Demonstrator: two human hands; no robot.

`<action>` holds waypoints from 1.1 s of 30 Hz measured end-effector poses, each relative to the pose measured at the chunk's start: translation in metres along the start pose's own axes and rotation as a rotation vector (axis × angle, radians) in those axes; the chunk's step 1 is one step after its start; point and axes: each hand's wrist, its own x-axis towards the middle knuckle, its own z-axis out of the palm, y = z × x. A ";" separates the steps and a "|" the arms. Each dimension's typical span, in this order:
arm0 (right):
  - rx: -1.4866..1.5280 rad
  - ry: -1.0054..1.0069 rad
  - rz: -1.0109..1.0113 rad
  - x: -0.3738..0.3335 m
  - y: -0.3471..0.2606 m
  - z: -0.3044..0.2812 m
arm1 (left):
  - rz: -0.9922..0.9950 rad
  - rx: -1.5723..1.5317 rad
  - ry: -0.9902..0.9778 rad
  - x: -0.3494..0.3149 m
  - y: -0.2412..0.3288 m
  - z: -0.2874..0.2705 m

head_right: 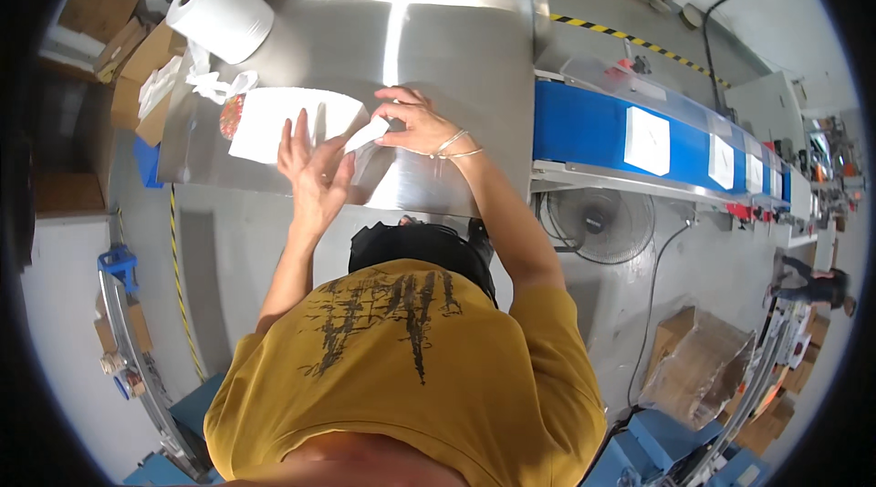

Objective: Placing stacks of paper blanks into a feeding mechanism of an industrial machine and operating controls.

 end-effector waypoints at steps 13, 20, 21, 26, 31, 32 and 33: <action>-0.379 0.802 0.938 -0.166 0.107 -0.152 | -0.035 0.064 0.030 -0.003 -0.017 0.003; -0.078 0.194 0.190 -0.045 0.004 -0.052 | -0.022 0.022 0.001 -0.001 -0.015 0.002; -0.065 -0.001 0.218 -0.020 -0.018 -0.039 | -0.021 0.023 0.003 -0.001 -0.016 0.002; -0.132 0.004 -0.103 0.010 0.002 0.010 | -0.035 0.047 -0.019 0.005 -0.014 -0.008; 0.416 0.409 0.561 -0.062 0.052 -0.018 | -0.113 0.092 0.052 0.004 -0.027 -0.008; 0.365 0.517 0.676 -0.079 0.052 -0.038 | -0.126 0.098 0.058 0.002 -0.029 -0.009; -0.116 0.623 0.366 -0.127 0.125 -0.051 | -0.082 0.086 0.044 0.003 -0.031 -0.005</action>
